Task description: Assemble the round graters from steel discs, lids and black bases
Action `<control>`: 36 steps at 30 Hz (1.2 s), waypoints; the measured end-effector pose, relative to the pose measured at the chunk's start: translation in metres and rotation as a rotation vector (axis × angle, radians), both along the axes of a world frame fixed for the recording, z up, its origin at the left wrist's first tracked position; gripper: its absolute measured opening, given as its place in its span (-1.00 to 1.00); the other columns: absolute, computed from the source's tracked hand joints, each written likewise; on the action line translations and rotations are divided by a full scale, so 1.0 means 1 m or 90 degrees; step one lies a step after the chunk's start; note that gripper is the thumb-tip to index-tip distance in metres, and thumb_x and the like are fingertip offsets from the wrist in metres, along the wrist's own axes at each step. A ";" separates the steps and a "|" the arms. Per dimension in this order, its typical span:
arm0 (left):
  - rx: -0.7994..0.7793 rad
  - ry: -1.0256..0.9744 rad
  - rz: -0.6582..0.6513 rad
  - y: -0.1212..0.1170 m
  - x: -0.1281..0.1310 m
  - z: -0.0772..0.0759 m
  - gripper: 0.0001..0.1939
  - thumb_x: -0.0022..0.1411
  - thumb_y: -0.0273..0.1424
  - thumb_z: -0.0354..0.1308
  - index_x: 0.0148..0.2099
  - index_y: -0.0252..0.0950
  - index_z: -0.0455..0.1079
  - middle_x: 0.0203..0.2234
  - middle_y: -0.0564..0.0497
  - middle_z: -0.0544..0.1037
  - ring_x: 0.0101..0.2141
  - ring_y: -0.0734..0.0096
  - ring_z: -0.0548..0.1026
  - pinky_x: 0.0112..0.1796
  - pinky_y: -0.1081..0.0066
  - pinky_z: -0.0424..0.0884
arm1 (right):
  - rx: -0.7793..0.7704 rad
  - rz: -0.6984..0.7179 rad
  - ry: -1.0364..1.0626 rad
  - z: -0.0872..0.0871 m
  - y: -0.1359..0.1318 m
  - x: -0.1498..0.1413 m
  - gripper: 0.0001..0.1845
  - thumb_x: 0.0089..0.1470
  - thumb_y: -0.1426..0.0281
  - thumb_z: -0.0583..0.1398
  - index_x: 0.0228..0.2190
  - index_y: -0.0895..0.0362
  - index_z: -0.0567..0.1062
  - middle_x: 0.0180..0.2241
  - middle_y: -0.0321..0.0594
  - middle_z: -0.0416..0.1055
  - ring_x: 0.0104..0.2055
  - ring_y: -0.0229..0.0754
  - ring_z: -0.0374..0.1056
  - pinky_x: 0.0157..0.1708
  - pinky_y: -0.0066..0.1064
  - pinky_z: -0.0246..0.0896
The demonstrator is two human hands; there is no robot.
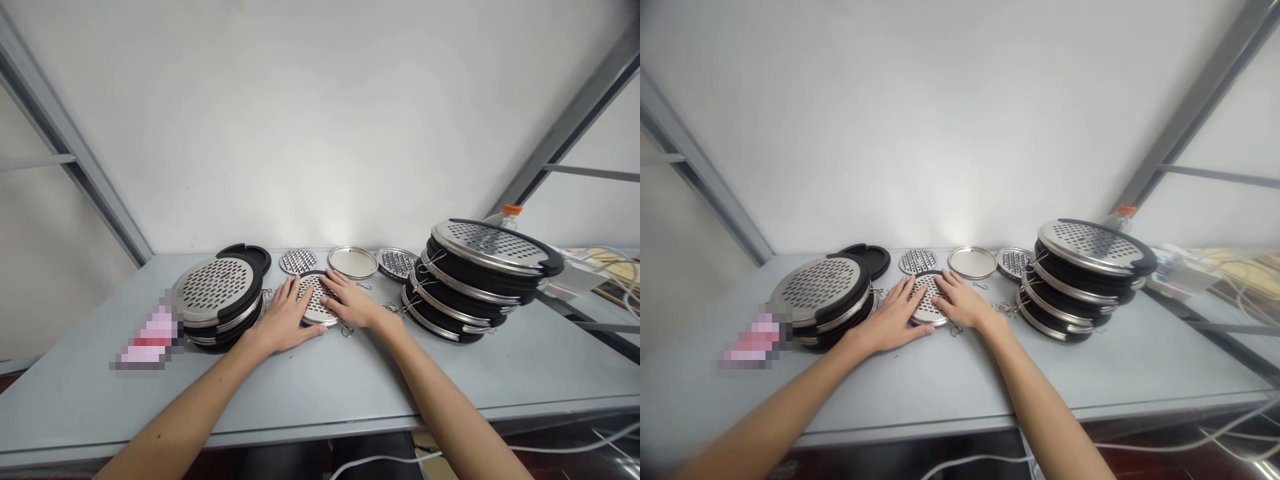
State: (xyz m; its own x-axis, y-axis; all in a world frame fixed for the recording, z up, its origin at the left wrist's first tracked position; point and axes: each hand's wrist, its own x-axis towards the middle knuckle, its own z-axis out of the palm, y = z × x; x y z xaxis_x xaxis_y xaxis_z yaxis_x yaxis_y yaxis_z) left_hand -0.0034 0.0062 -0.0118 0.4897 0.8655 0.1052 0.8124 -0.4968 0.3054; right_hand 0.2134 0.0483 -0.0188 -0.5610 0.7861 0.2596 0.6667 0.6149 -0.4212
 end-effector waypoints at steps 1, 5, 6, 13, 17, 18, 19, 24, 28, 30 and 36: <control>0.002 0.003 0.000 0.000 0.000 0.000 -0.08 0.14 0.18 -0.04 0.35 -0.27 -0.11 0.33 -0.29 -0.18 0.30 -0.15 -0.25 0.17 -0.08 -0.08 | 0.001 -0.002 0.003 0.000 0.000 0.000 -0.33 0.20 0.07 0.00 0.21 0.19 0.16 0.30 0.08 -0.07 0.34 0.07 -0.17 0.26 0.01 -0.15; 0.027 0.000 -0.011 0.000 0.001 0.000 -0.11 0.15 0.17 -0.03 0.34 -0.26 -0.08 0.33 -0.28 -0.15 0.30 -0.08 -0.27 0.18 -0.07 -0.11 | 0.019 0.002 0.023 0.000 0.000 0.001 -0.36 0.18 0.10 0.04 0.19 0.17 0.21 0.28 0.08 -0.01 0.32 0.09 -0.09 0.24 0.04 -0.10; 0.034 0.001 -0.017 0.000 0.001 0.000 -0.12 0.16 0.17 -0.04 0.34 -0.27 -0.08 0.32 -0.28 -0.15 0.30 -0.06 -0.29 0.19 -0.06 -0.13 | 0.027 0.002 0.025 0.000 0.000 0.000 -0.37 0.18 0.11 0.04 0.18 0.17 0.23 0.27 0.07 0.01 0.32 0.10 -0.08 0.23 0.05 -0.08; 0.044 -0.010 -0.025 0.000 0.003 -0.002 -0.12 0.18 0.13 -0.01 0.33 -0.35 -0.07 0.32 -0.31 -0.17 0.30 -0.03 -0.31 0.21 -0.01 -0.12 | 0.094 0.014 0.015 -0.002 0.003 -0.003 -0.48 0.20 0.20 0.03 0.12 0.17 0.29 0.20 0.05 0.17 0.31 0.10 -0.05 0.22 0.07 -0.05; 0.045 -0.008 -0.025 -0.001 0.005 -0.001 -0.11 0.17 0.13 -0.01 0.34 -0.34 -0.09 0.32 -0.30 -0.14 0.31 -0.02 -0.27 0.20 -0.03 -0.12 | 0.099 0.026 0.005 -0.002 0.003 -0.004 -0.51 0.24 0.23 -0.02 0.12 0.17 0.29 0.16 0.03 0.24 0.28 0.02 0.03 0.23 0.00 -0.02; 0.046 0.000 -0.026 -0.001 0.005 -0.001 -0.11 0.18 0.13 -0.02 0.34 -0.34 -0.09 0.32 -0.31 -0.14 0.31 -0.03 -0.27 0.20 -0.04 -0.13 | 0.095 0.022 0.002 -0.001 0.003 -0.004 -0.51 0.23 0.22 -0.02 0.11 0.18 0.29 0.17 0.05 0.22 0.28 0.04 0.02 0.23 0.01 -0.02; 0.048 0.009 -0.025 -0.001 0.006 0.000 -0.11 0.18 0.14 -0.03 0.34 -0.35 -0.09 0.32 -0.32 -0.13 0.31 -0.04 -0.26 0.20 -0.05 -0.14 | 0.090 0.016 0.001 -0.001 0.003 -0.004 -0.50 0.22 0.22 -0.01 0.11 0.19 0.29 0.18 0.07 0.20 0.29 0.05 0.01 0.22 0.02 -0.03; 0.051 0.033 -0.022 -0.001 0.006 0.001 -0.09 0.19 0.14 -0.06 0.34 -0.41 -0.11 0.31 -0.35 -0.13 0.30 -0.06 -0.24 0.21 -0.02 -0.15 | 0.074 -0.006 -0.001 0.000 0.002 -0.006 -0.48 0.20 0.20 0.01 0.10 0.23 0.28 0.22 0.11 0.13 0.30 0.07 -0.01 0.23 0.03 -0.04; 0.051 0.024 -0.036 0.000 0.004 0.000 -0.03 0.11 0.16 0.04 0.34 -0.40 -0.10 0.31 -0.35 -0.14 0.30 -0.08 -0.25 0.21 0.01 -0.12 | 0.067 -0.012 -0.006 0.000 0.002 -0.006 -0.43 0.20 0.19 0.00 0.12 0.31 0.26 0.22 0.18 0.10 0.30 0.07 -0.02 0.24 -0.02 -0.05; 0.043 0.014 -0.034 0.000 0.004 0.000 -0.03 0.10 0.13 0.07 0.34 -0.40 -0.09 0.31 -0.34 -0.13 0.30 -0.08 -0.24 0.21 0.03 -0.08 | 0.059 -0.011 0.005 0.001 0.002 -0.006 -0.42 0.20 0.19 0.01 0.12 0.32 0.26 0.22 0.19 0.10 0.30 0.08 -0.02 0.24 -0.02 -0.05; 0.014 -0.010 -0.010 -0.001 0.004 0.002 -0.11 0.20 0.07 0.01 0.35 -0.41 -0.09 0.32 -0.29 -0.14 0.30 -0.05 -0.23 0.22 0.08 -0.10 | -0.028 -0.031 0.154 0.007 0.002 -0.002 -0.47 0.21 0.16 0.01 0.10 0.17 0.32 0.13 0.01 0.30 0.16 0.05 0.23 0.15 -0.06 0.10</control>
State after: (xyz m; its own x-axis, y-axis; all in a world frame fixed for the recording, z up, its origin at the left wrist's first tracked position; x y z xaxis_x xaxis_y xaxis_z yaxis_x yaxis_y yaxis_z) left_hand 0.0003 0.0047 -0.0095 0.5013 0.8553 0.1312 0.7999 -0.5159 0.3066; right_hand 0.2116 0.0508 -0.0122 -0.4477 0.8243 0.3465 0.5719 0.5619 -0.5977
